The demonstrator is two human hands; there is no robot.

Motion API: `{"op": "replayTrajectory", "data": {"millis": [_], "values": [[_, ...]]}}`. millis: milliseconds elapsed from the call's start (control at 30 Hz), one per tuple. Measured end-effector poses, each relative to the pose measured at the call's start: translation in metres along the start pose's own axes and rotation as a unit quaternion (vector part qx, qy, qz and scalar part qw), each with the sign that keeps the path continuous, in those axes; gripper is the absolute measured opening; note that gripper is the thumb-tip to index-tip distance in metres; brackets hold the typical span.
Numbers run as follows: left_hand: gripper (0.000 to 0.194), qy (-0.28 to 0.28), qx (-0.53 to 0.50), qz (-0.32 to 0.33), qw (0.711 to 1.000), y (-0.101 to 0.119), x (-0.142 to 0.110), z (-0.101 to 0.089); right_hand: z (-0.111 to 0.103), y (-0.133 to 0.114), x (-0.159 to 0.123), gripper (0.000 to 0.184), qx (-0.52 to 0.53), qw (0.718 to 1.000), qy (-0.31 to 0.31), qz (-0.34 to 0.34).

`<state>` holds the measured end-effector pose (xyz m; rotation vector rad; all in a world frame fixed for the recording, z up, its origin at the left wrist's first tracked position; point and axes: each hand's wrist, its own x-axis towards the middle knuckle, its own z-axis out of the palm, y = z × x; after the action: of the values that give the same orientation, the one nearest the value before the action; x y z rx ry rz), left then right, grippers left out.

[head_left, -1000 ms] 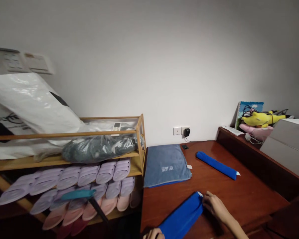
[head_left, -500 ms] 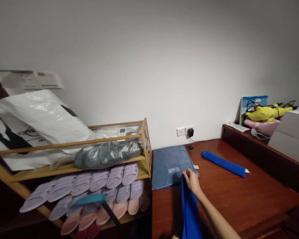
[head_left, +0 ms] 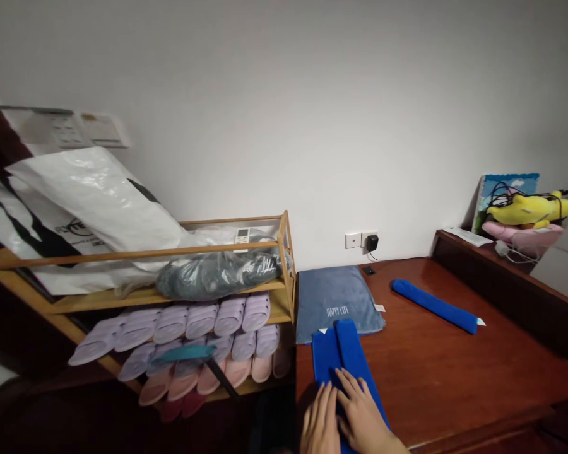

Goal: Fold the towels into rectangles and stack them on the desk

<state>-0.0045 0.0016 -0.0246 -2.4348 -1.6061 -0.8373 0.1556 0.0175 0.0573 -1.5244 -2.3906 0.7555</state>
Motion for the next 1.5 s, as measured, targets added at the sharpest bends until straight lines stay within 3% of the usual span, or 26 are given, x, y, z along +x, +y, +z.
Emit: {"op": "replayTrajectory", "data": {"millis": [67, 133, 267, 367, 433, 500, 533, 633, 733, 833, 1000, 1100, 1167, 1233, 1300, 1400, 1433, 1500], "values": [[0.059, -0.033, 0.036, 0.056, 0.997, 0.006, 0.009, 0.009, -0.011, 0.02, -0.016, 0.056, 0.01, 0.999, -0.038, -0.026], [0.067, -0.059, 0.049, 0.089, 0.993, 0.009, 0.012, 0.015, -0.026, 0.052, -0.035, 0.053, -0.005, 0.999, -0.034, -0.006], [0.071, -0.089, 0.059, 0.096, 0.99, 0.008, 0.01, 0.008, -0.059, 0.13, -0.077, 0.046, -0.085, 0.986, -0.007, 0.142], [0.068, -0.1, 0.066, 0.093, 0.988, 0.012, 0.012, -0.004, -0.074, 0.154, -0.092, 0.042, -0.182, 0.946, 0.039, 0.265], [0.067, -0.106, 0.069, 0.099, 0.987, 0.016, 0.013, -0.009, -0.07, 0.137, -0.086, 0.041, -0.204, 0.938, 0.115, 0.255], [0.067, -0.109, 0.072, 0.104, 0.986, 0.018, 0.012, -0.01, -0.053, 0.101, -0.069, 0.046, -0.161, 0.957, 0.173, 0.166], [0.068, -0.108, 0.074, 0.106, 0.986, 0.017, 0.011, -0.009, -0.04, 0.08, -0.06, 0.049, -0.124, 0.97, 0.176, 0.115], [0.072, -0.102, 0.078, 0.104, 0.986, 0.011, 0.002, -0.003, 0.0, 0.031, -0.035, 0.058, -0.041, 0.994, 0.103, -0.002], [0.073, -0.11, 0.074, 0.087, 0.987, 0.006, -0.005, -0.004, 0.025, 0.031, -0.028, 0.059, -0.061, 0.994, 0.088, 0.005], [0.068, -0.14, 0.062, 0.059, 0.986, 0.01, -0.006, -0.015, 0.02, 0.077, -0.049, 0.06, -0.14, 0.981, 0.117, 0.072], [0.062, -0.179, 0.033, 0.034, 0.983, 0.016, -0.002, -0.037, -0.034, 0.194, -0.118, 0.058, -0.247, 0.94, 0.133, 0.197], [0.059, -0.208, 0.029, 0.032, 0.977, 0.013, -0.003, -0.045, -0.057, 0.235, -0.147, 0.051, -0.276, 0.897, 0.152, 0.31], [0.055, -0.226, 0.037, 0.021, 0.973, 0.014, -0.002, -0.048, -0.056, 0.228, -0.148, 0.05, -0.282, 0.882, 0.205, 0.316], [0.051, -0.22, 0.047, 0.005, 0.974, 0.021, 0.003, -0.049, -0.042, 0.194, -0.132, 0.05, -0.261, 0.895, 0.256, 0.257], [0.05, -0.181, 0.048, 0.0, 0.982, 0.032, 0.013, -0.045, -0.021, 0.143, -0.105, 0.05, -0.204, 0.935, 0.248, 0.151], [0.056, -0.125, 0.029, 0.019, 0.992, 0.046, 0.029, -0.031, 0.012, 0.079, -0.063, 0.053, -0.125, 0.973, 0.184, 0.056], [0.059, -0.12, 0.023, 0.026, 0.992, 0.047, 0.033, -0.025, 0.019, 0.07, -0.052, 0.054, -0.112, 0.976, 0.179, 0.05], [0.062, -0.127, 0.017, 0.036, 0.991, 0.046, 0.037, -0.015, 0.025, 0.075, -0.042, 0.055, -0.114, 0.975, 0.181, 0.063]]}}
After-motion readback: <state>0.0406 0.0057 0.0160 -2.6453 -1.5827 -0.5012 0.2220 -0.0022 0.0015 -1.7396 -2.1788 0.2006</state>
